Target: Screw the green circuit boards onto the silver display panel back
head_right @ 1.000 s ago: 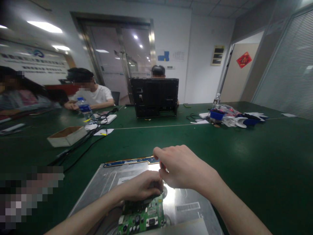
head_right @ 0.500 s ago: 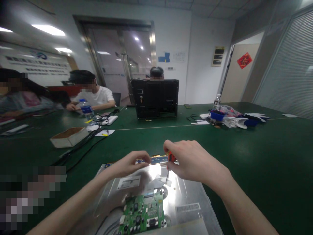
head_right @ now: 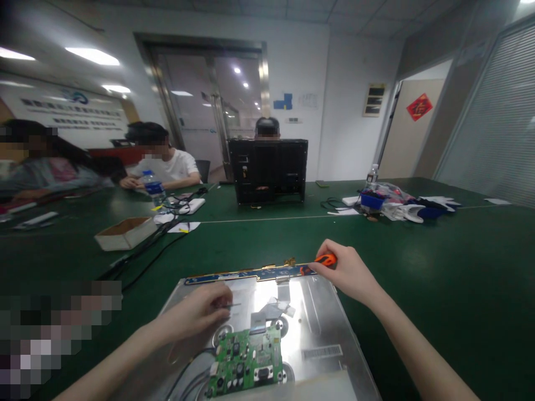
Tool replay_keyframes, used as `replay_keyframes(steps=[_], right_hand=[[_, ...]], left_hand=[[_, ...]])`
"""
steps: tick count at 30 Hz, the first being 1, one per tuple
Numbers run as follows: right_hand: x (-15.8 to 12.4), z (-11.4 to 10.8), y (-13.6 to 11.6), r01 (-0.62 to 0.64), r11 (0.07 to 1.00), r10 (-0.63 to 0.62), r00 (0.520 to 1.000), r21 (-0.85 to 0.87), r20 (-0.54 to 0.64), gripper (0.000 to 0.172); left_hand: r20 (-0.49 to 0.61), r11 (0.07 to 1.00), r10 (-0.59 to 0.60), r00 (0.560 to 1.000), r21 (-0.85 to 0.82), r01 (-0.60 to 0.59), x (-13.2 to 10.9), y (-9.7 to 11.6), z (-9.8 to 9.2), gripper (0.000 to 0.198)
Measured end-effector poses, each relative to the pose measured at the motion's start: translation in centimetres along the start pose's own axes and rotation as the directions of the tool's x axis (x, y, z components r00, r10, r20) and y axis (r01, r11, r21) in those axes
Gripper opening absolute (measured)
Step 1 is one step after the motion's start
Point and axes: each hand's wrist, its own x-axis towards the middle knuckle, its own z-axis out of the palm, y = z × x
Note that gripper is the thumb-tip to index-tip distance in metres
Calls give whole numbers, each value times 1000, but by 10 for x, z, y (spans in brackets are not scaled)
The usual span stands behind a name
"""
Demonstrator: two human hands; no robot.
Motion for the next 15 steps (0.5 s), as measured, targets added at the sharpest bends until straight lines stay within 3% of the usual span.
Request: replay_keyframes(steps=[4,8,12,15], right_hand=[[-3,13,22,-36,997,37,999,67,-7,25],[-11,20,31,-65,991,70,997,114,-40,27],[-20,21,39,-104,978,121,989,183,-82,32],[-29,22,44,-125,962,153,983,241,-99,35]], left_hand=[[-44,997,1,999,71,2,-3,9,10,16],[-57,991,1,998,133,6,-9,13,9,20],[-115,973,44,992,232,-16,-32,20,6,23],[-175,961,167,970,249,-120,-58,34,12,16]])
